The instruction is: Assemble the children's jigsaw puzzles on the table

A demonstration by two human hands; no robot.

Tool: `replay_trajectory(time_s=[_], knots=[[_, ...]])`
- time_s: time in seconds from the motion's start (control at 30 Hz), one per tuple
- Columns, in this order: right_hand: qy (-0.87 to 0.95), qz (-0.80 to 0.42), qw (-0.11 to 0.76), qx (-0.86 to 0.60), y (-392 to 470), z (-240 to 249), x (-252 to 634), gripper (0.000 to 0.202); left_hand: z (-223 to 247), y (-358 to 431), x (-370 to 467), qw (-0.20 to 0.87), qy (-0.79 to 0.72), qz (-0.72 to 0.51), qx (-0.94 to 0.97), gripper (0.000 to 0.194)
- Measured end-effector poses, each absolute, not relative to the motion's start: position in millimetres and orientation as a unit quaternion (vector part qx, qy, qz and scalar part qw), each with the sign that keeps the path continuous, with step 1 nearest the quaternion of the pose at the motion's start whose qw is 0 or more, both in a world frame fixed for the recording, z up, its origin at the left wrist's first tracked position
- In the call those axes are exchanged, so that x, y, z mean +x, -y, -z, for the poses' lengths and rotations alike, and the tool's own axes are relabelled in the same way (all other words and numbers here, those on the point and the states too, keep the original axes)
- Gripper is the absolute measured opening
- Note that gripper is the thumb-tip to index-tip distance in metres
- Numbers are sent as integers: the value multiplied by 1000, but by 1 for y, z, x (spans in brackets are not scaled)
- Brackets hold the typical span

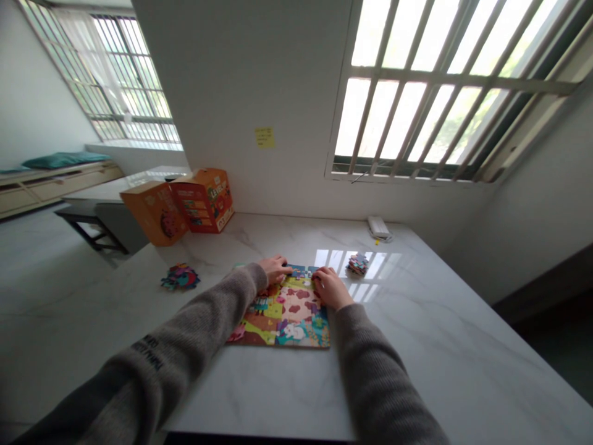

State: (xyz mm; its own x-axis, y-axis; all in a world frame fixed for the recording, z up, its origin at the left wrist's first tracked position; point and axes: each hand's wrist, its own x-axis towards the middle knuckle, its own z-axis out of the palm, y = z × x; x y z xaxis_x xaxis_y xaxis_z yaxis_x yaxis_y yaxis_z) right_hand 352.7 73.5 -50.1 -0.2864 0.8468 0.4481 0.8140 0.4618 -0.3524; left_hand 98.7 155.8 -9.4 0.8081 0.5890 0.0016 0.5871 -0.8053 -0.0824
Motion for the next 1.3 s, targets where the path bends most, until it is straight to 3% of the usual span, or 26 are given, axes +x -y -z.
replay_trajectory(time_s=[0.27,0.57,0.77,1.07,1.3], knots=[[805,-24,295,-514,-78,50,353,19,11,-157,98,7,323,-7,-946,33],[854,-32,170,-490,-101,20,356,9,8,-148,102,21,344,-17,-939,33],[874,-39,124,-468,-118,10,356,18,11,-144,102,7,352,-6,-936,33],[877,-24,149,-456,-112,9,357,36,11,-138,102,22,353,-13,-935,35],[876,-39,152,-457,-113,14,351,34,9,-137,101,20,357,-16,-934,37]])
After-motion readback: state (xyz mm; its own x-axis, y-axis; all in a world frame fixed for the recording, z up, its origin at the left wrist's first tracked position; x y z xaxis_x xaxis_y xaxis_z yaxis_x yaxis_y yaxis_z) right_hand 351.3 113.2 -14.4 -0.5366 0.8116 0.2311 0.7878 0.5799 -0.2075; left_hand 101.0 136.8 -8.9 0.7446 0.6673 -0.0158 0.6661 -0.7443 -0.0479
